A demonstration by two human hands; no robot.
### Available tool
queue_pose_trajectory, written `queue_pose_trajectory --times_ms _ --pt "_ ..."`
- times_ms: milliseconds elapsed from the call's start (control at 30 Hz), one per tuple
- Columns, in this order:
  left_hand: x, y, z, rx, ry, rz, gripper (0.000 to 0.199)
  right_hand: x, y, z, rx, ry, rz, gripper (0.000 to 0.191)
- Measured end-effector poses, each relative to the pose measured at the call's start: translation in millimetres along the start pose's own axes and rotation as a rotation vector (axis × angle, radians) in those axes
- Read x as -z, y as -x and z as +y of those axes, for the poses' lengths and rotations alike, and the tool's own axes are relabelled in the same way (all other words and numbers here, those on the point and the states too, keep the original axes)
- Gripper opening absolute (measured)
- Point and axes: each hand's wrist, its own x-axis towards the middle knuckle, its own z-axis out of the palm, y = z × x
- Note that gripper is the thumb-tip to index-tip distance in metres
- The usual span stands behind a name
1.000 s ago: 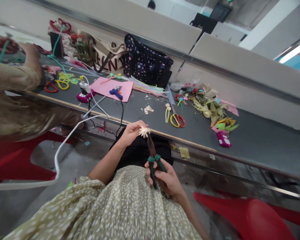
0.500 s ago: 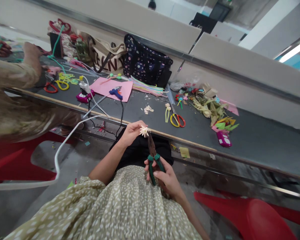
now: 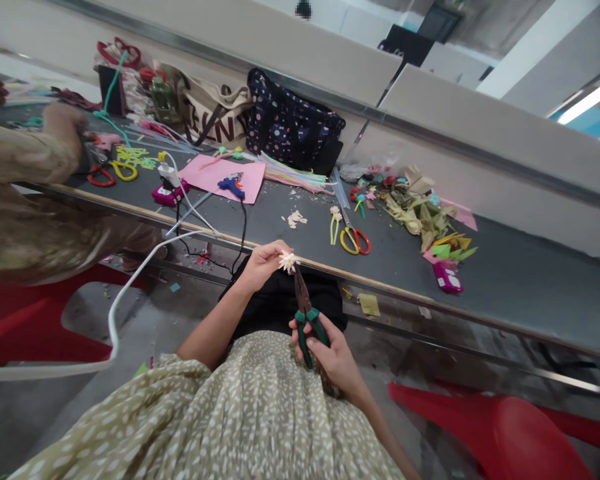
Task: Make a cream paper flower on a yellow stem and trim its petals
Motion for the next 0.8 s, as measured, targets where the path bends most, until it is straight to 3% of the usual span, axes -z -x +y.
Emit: queue_pose_trajectory --times_ms 367,600,800 --pt "1.1 -0.6 -2.0 0.017 -0.016 0.023 0.02 -5.6 -2.3 -5.9 0.049 0.212 0.083 0.006" --pt "-0.4 1.3 -4.0 0.135 0.087 0.097 0.019 -2.1 2.3 -8.0 0.016 0.065 0.035 0.014" --pt "-3.4 0.0 -0.4 0.131 0.108 0.116 0.02 2.3 2.5 -3.5 0.025 -0.103 -0.042 0.018"
